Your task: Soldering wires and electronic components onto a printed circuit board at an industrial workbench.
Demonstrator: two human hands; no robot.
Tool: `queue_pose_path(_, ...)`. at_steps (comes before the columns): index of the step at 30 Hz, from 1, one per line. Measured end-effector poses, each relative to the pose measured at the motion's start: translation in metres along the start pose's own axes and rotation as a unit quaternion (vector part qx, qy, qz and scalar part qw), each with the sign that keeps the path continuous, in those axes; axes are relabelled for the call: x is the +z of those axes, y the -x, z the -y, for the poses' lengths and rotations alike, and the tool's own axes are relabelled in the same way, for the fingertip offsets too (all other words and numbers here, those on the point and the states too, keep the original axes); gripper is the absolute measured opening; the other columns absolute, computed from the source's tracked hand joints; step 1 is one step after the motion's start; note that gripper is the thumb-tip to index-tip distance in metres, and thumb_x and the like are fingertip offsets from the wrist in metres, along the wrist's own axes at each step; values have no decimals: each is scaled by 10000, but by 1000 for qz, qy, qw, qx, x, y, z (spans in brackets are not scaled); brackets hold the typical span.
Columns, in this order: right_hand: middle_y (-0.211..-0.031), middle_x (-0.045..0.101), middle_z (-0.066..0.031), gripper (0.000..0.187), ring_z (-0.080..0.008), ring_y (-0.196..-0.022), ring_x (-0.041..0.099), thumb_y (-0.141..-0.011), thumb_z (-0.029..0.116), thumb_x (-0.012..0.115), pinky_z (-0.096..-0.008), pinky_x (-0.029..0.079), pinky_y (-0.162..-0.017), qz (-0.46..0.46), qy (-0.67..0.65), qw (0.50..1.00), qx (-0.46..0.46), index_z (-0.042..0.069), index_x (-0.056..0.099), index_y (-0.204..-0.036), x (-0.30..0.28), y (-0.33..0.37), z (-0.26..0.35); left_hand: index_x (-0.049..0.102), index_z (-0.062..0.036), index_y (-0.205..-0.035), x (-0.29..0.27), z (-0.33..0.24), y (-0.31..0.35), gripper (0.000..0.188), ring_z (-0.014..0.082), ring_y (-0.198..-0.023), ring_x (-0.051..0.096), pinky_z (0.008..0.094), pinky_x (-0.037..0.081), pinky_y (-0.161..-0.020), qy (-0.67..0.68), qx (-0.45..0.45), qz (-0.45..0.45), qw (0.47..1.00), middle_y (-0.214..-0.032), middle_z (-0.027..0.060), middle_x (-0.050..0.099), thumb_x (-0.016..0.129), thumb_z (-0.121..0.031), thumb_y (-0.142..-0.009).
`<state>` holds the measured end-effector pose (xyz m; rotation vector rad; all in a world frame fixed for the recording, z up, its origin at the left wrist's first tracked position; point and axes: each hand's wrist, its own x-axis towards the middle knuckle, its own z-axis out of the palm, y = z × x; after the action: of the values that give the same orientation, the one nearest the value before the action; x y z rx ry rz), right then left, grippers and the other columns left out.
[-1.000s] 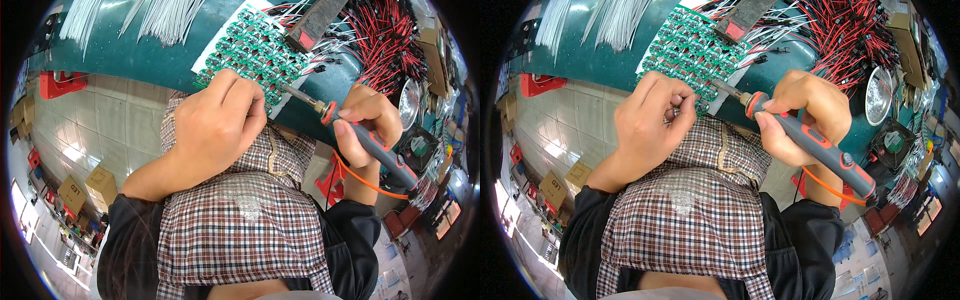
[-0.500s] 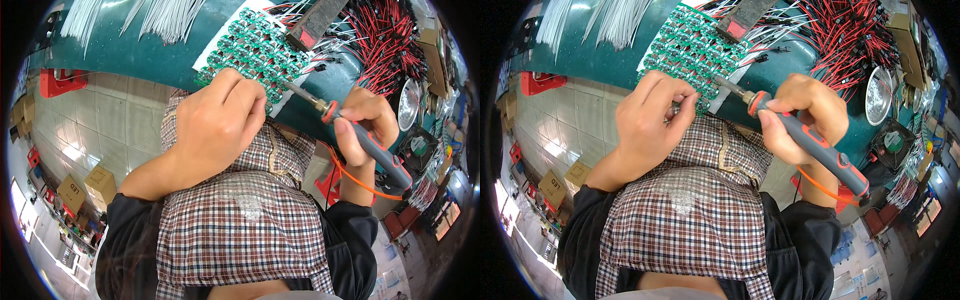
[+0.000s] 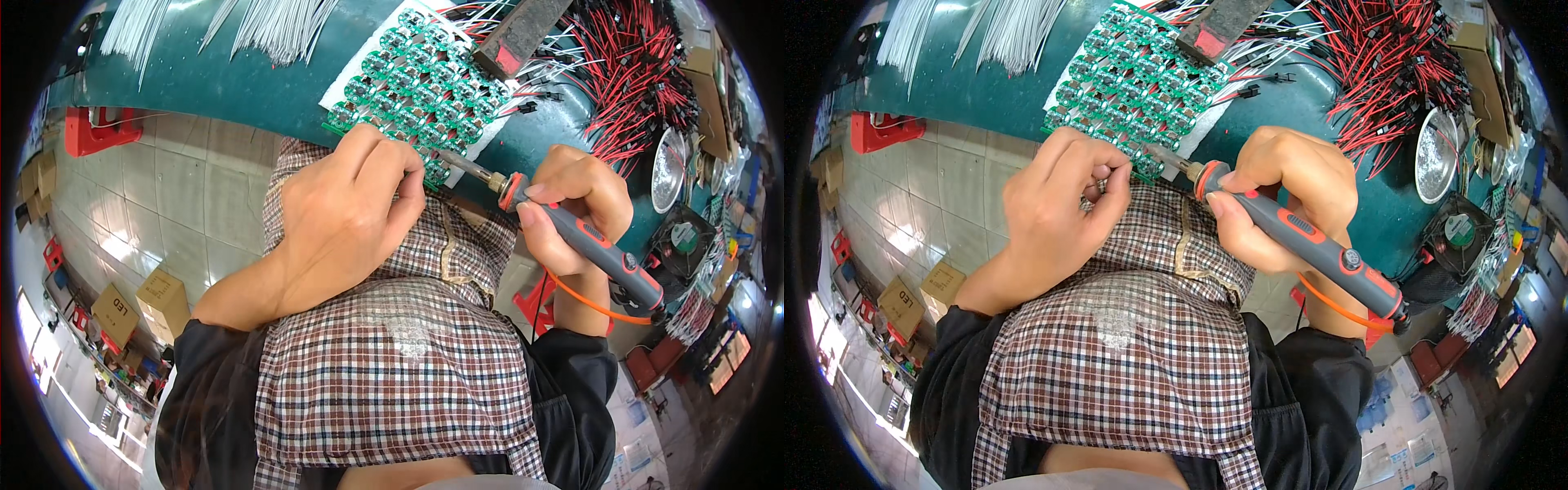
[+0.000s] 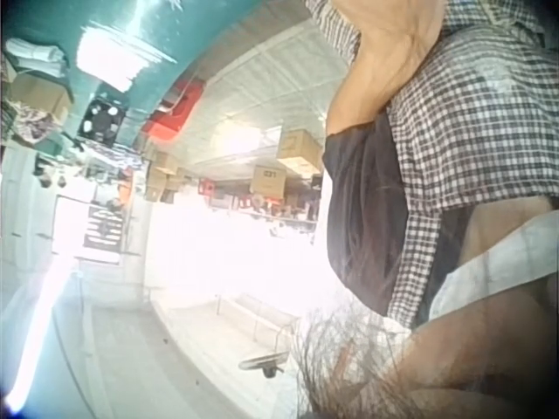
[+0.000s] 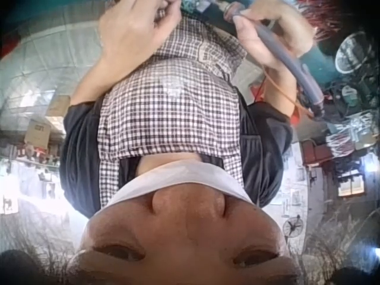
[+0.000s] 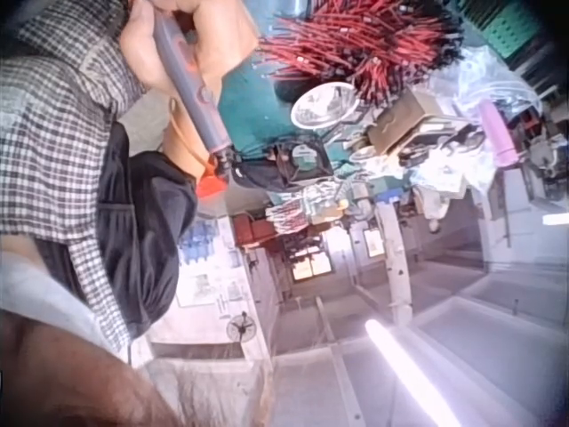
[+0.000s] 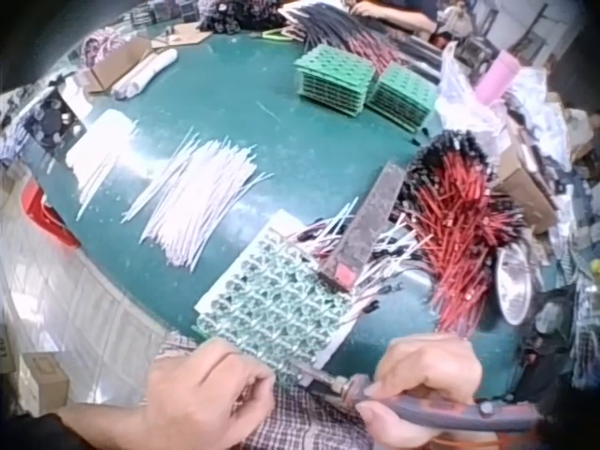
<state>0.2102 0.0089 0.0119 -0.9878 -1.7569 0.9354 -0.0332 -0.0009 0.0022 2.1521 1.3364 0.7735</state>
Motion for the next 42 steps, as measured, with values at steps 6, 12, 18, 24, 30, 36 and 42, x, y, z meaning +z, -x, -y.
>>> queue_pose_path(6,-634,580,-71,213,-170,-506,559,-646,51,787,-270,396,-455,20,15,1000,17,31,604,-752,-1,-5,5,616,-110,-864,4,1,1,189,188,-578,597,308,465,-506,-4,6,-12,1000,-816,29,556,766,-49,-766)
queue_pose_path(12,-601,559,-66,204,-188,-493,561,-631,31,769,-275,402,-450,12,14,999,-45,23,597,-740,-7,-4,8,613,-102,-844,1,1,6,200,185,-562,582,309,455,-487,17,5,-22,1000,-805,26,553,756,-14,-735)
queue_pose_path(18,-590,553,-66,199,-199,-485,557,-629,37,760,-288,415,-445,17,5,999,-30,23,587,-727,-3,1,12,597,-93,-816,-1,2,14,216,181,-537,565,312,449,-465,11,-1,-17,1000,-791,26,548,754,-1,-700)
queue_pose_path(24,-590,555,-78,206,-207,-484,561,-635,59,768,-291,420,-449,27,11,999,-29,24,583,-720,6,1,11,601,-96,-827,-1,4,16,212,185,-552,583,313,453,-471,18,-1,-23,1000,-802,31,560,751,-3,-708)
queue_pose_path(30,-607,571,-80,209,-208,-495,570,-651,73,775,-291,430,-461,32,18,999,0,26,585,-723,10,3,10,668,-47,-867,-1,5,17,160,114,-602,630,239,500,-509,16,-1,-1,1000,-797,32,619,758,45,-771)
queue_pose_path(36,-606,566,-78,202,-203,-493,566,-652,65,769,-288,425,-459,30,14,999,10,25,586,-725,10,4,9,669,-44,-870,0,5,17,164,118,-608,627,246,490,-504,11,5,2,1000,-794,36,618,754,57,-773)
queue_pose_path(42,-598,555,-47,174,-182,-482,551,-668,5,739,-282,413,-441,-19,-15,998,-50,15,594,-764,3,7,12,616,-85,-867,-5,7,21,216,187,-581,581,317,454,-497,52,-11,-18,998,-804,33,565,748,21,-733)
